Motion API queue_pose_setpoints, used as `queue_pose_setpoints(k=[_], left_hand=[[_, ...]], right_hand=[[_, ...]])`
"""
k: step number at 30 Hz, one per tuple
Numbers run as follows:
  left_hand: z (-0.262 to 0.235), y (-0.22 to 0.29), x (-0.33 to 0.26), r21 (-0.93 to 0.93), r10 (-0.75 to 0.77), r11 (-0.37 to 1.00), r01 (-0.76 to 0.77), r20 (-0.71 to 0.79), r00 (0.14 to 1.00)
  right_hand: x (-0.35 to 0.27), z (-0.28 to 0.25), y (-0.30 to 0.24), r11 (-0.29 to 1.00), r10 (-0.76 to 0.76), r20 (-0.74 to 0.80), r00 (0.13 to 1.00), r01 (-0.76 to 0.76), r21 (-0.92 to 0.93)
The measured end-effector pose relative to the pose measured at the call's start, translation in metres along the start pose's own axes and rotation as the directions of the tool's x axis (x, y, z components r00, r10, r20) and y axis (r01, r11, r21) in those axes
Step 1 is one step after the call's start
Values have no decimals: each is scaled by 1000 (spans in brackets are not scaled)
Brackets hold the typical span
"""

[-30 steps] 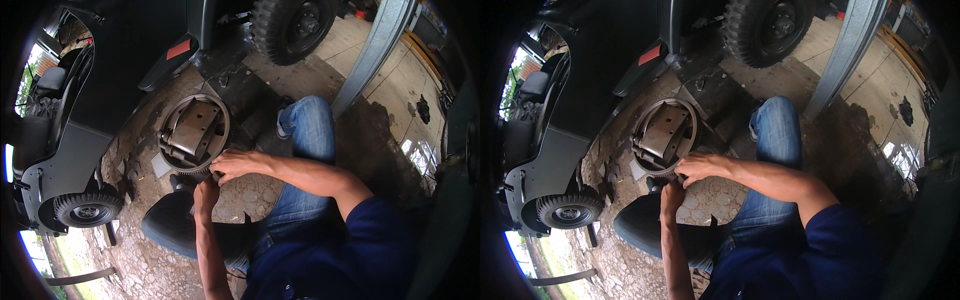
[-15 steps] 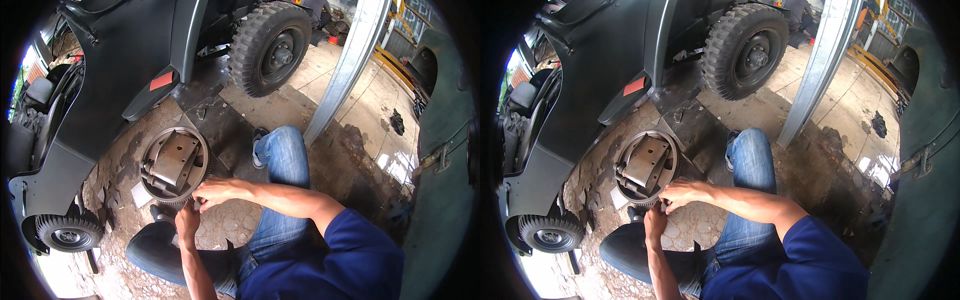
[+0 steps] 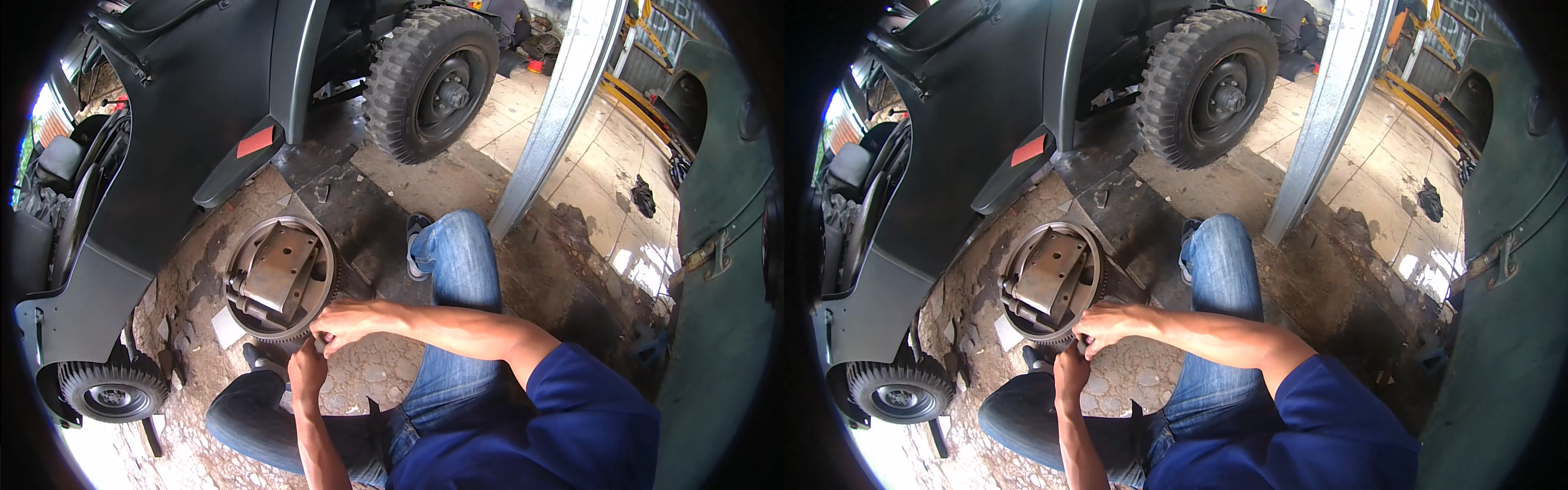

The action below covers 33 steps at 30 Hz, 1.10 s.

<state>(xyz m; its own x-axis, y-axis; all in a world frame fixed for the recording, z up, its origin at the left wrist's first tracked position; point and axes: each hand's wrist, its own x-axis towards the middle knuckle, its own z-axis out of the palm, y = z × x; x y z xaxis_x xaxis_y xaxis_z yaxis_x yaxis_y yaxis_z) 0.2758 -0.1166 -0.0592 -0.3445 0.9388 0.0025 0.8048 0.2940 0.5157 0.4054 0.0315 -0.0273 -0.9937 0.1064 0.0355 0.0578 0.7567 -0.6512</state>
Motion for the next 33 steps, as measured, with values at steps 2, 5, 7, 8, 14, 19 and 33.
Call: queue_pose_setpoints(k=[2,5,7,8,14,19,33], left_hand=[[-5,4,-2,-13,21,1000,-22,-54,998],[-8,3,-3,0,15,1000,-15,-41,999],[-2,0,-3,19,20,1000,-19,-18,1000],[-2,2,-4,31,20,999,-20,-7,1000],[6,-2,-7,31,84,996,-83,-35,996],[8,-6,-7,15,102,995,-102,-6,995],[12,-5,-8,-70,122,990,-122,6,992]], right_hand=[[-2,-5,0,997,39,-7,999,-38,63],[-5,-6,2,999,-2,-67,998,5,52],[-4,-2,0,1000,-7,-42,999,8,12],[-4,0,0,1000,-10,-30,1000,9,-9],[-1,4,4,1000,-1,49,999,1,-6],[-1,12,8,999,-52,17,999,52,-11],[-4,9,1,993,38,136,990,-52,106]])
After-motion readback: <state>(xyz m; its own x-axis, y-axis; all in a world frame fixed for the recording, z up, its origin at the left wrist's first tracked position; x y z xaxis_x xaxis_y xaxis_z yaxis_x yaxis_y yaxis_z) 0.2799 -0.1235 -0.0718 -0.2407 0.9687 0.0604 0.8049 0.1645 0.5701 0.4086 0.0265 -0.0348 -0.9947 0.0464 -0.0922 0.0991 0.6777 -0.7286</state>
